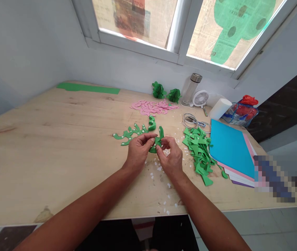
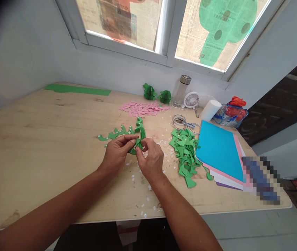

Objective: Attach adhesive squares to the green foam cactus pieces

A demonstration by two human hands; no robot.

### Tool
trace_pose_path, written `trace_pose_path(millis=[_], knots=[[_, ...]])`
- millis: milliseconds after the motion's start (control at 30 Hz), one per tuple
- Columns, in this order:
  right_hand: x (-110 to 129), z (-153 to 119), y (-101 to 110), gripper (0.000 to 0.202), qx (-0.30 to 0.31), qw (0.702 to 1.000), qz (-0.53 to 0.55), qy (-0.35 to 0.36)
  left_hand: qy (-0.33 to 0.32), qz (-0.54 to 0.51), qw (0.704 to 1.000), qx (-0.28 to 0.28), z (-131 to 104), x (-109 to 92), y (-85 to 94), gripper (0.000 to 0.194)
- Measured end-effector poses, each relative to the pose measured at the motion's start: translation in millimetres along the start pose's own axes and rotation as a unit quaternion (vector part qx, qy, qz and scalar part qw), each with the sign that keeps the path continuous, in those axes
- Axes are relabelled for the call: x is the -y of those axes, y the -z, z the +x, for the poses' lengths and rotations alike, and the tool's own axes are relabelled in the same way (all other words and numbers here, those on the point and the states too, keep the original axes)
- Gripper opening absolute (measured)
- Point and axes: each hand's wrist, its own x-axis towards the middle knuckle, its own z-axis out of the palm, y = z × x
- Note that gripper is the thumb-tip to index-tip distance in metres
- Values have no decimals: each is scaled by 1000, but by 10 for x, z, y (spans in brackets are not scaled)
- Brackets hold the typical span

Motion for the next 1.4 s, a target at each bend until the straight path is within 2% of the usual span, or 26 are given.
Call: trace_pose_path(millis=[467, 1400], knots=[[2, -11, -1, 10, 0, 1000, 2, 24, -9, -16, 1000, 10, 2, 5, -4, 12], [37, 0, 17, 19, 14, 999, 24, -47, -16, 33, 999, 4, 7, 8, 2, 14]])
